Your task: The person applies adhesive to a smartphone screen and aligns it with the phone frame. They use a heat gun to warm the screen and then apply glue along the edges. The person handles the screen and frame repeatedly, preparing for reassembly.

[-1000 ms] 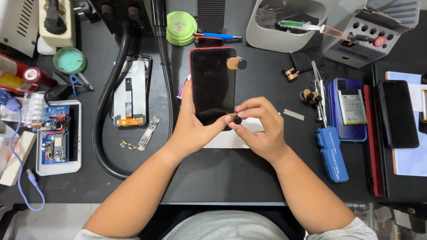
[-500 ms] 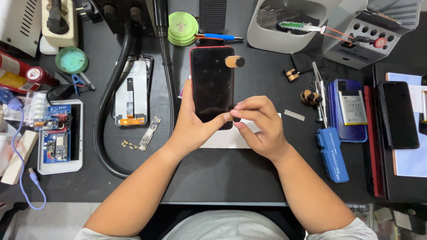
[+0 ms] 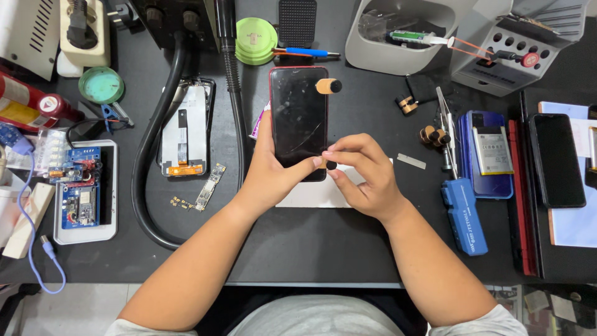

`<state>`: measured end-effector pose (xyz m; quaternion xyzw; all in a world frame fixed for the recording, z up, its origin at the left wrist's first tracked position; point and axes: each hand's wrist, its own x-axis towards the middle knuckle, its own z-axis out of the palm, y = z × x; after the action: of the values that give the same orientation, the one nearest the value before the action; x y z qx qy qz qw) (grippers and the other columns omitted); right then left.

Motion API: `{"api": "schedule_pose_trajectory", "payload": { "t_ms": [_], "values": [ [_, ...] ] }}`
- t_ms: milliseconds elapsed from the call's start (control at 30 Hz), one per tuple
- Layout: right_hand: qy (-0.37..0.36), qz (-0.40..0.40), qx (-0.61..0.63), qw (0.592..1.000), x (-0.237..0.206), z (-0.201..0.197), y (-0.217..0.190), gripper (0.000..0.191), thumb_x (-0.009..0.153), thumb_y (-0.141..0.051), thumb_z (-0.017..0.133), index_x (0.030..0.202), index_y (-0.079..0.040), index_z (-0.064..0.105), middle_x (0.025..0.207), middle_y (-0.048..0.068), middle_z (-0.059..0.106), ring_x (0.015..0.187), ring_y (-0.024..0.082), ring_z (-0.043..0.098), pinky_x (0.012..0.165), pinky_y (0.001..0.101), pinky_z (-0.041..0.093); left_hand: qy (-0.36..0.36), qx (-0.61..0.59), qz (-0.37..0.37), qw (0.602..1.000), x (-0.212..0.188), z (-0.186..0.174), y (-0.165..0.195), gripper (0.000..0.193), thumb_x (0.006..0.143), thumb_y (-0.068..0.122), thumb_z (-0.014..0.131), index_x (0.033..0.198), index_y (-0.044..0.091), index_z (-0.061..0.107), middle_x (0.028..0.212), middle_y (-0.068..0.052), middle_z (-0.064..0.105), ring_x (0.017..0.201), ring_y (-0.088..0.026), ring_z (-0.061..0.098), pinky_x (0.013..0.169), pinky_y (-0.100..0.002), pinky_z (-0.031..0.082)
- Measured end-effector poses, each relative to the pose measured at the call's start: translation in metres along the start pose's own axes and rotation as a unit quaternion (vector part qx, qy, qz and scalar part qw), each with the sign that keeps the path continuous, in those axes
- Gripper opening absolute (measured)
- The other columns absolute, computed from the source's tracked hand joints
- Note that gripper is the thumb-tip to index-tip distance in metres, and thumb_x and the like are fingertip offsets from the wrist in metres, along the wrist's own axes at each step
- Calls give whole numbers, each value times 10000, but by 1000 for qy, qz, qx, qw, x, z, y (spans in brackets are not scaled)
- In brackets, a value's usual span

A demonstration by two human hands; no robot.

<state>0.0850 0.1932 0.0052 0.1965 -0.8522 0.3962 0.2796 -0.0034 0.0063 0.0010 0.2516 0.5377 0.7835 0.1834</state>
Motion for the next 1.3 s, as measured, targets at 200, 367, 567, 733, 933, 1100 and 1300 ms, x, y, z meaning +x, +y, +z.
{"api": "schedule_pose_trajectory", "payload": {
  "t_ms": [200,367,567,733,933,1100,1300],
  "values": [
    [81,-11,16,996,-1,9,-1,284,943,-74,811,1141,-86,609,1134,99,587,1005,193,687,890,297,606,-9,-21,7,1000,-3,6,0,810,867,-60,740,1526,28,279,1357,-103,546,1231,-151,601,1020,-318,570],
    [24,7,-16,1000,-1,3,-1,305,928,0,720,1227,-3,662,1142,142,614,937,201,673,812,296,577,16,-27,-13,999,0,1,-2,801,860,-81,742,1501,22,272,1311,-123,567,1181,-169,637,996,-332,579],
    [45,-15,-21,999,1,5,0,225,954,-46,759,1151,-26,653,1125,98,623,986,224,682,869,312,580,16,-15,16,1000,-2,3,-5,842,869,-72,741,1536,28,237,1349,-102,536,1236,-153,599,1031,-326,565],
    [34,-13,-28,999,2,1,-1,241,932,-74,763,1132,9,656,1131,119,620,992,241,664,867,328,562,18,-12,11,1000,-4,4,-6,840,874,-68,745,1542,22,245,1357,-101,540,1250,-164,595,1035,-328,559],
    [32,-14,-40,999,3,4,0,207,940,-80,767,1117,-8,686,1094,109,657,976,233,677,856,329,559,18,3,20,1000,-2,4,-5,840,875,-68,745,1549,24,252,1357,-107,542,1237,-170,597,1029,-324,557],
    [66,-7,-17,998,3,6,-2,225,930,-119,807,1087,-26,675,1048,98,658,913,221,683,812,314,561,14,-34,16,999,-3,6,-5,865,855,-65,740,1546,28,228,1366,-87,511,1247,-157,593,1024,-325,577],
    [12,-46,-62,997,8,-3,1,205,934,-49,749,1129,-12,695,1098,106,688,973,259,692,853,349,552,28,11,24,999,-1,2,-8,861,868,-75,751,1551,26,237,1355,-105,543,1238,-161,596,1026,-315,550]
  ]
}}
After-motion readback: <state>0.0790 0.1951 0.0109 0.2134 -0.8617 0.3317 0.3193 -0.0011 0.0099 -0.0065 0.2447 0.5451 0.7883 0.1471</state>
